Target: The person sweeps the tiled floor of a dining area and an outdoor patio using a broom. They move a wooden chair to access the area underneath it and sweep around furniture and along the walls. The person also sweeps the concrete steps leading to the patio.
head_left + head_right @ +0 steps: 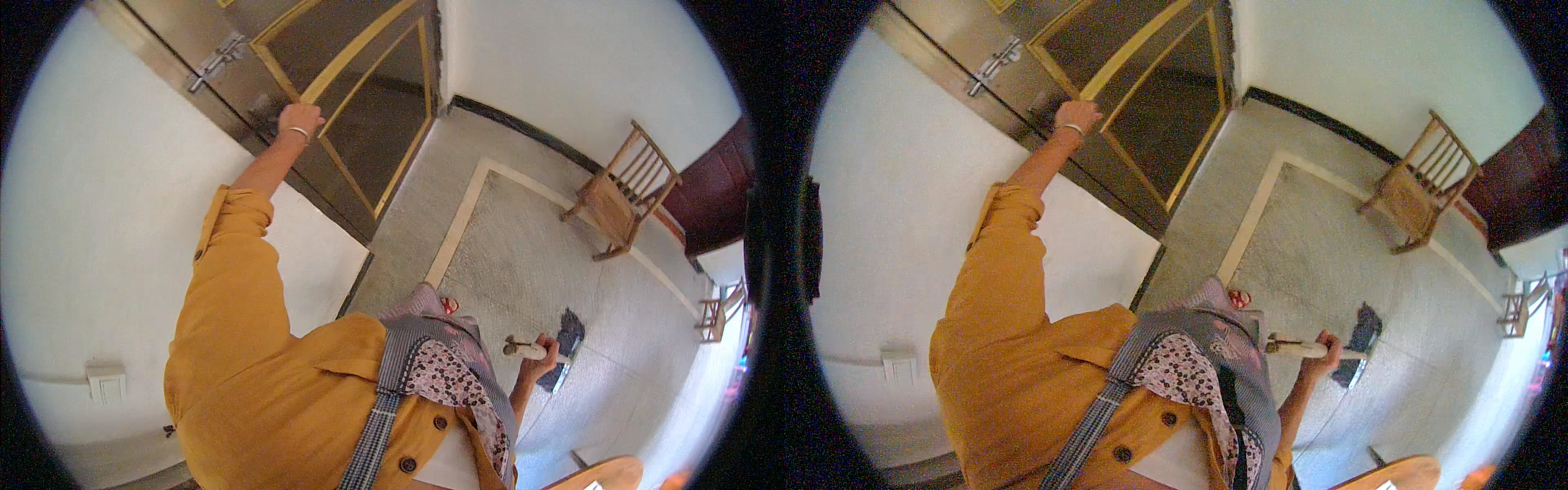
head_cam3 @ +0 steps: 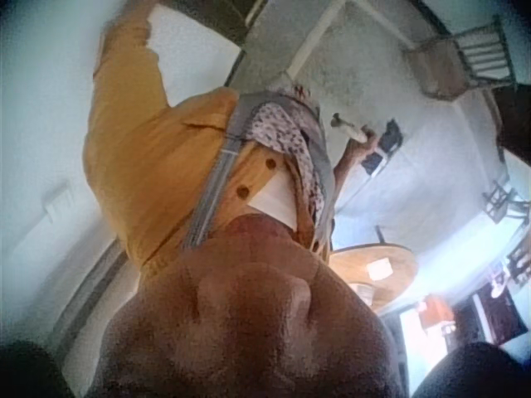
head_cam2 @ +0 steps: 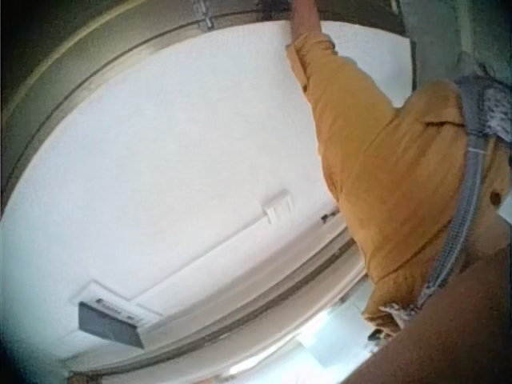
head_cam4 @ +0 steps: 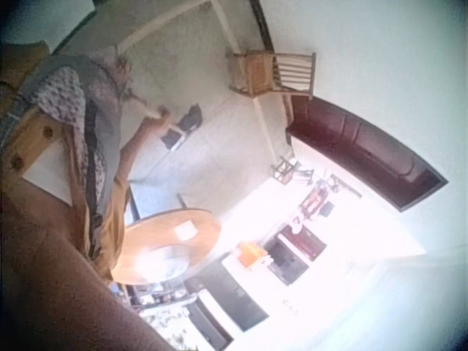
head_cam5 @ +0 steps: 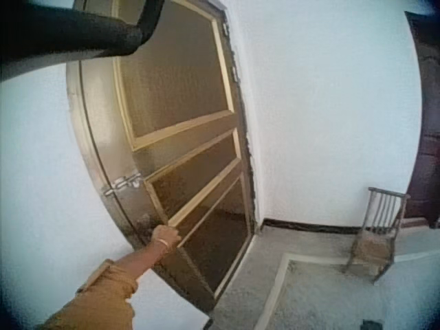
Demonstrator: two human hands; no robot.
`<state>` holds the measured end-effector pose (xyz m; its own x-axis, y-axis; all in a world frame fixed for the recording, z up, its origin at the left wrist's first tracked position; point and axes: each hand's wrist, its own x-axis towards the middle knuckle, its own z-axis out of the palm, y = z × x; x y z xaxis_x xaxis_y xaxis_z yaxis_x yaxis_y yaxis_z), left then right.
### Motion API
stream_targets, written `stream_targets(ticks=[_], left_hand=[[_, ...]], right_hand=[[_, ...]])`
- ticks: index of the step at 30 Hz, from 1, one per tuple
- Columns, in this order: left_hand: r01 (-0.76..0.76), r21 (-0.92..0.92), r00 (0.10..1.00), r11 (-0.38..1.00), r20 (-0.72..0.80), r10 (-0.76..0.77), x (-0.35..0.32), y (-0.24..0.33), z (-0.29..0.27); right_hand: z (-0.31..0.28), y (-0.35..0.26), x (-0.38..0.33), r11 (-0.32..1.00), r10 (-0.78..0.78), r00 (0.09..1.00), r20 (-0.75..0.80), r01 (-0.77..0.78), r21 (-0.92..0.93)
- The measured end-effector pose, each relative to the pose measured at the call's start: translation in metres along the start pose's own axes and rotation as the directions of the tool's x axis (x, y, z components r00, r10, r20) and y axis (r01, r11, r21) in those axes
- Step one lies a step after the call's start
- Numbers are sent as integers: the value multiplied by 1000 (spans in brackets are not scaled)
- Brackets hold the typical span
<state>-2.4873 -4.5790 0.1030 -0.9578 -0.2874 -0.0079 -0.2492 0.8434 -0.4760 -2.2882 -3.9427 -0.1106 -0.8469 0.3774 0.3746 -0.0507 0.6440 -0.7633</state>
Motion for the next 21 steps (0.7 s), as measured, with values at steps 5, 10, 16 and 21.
stream_targets(ticks=[5, 10, 16, 21], left_hand=[[-87, -124, 988, 989, -135, 70, 6, -6, 14], [6, -91, 980, 996, -196, -24, 18, -6, 1], [-618, 83, 420, 782, -806, 417, -54, 95, -53], [607, -783, 354, -138, 111, 929, -205, 243, -120]], right_hand=[[-13, -8, -5, 984, 32, 998, 50, -40, 173], [-17, -18, 6, 993, -83, 994, 68, 89, -78], [-21, -16, 7, 992, -78, 992, 99, 86, -88], [-20, 20, 1, 984, -14, 960, 280, 63, -164]])
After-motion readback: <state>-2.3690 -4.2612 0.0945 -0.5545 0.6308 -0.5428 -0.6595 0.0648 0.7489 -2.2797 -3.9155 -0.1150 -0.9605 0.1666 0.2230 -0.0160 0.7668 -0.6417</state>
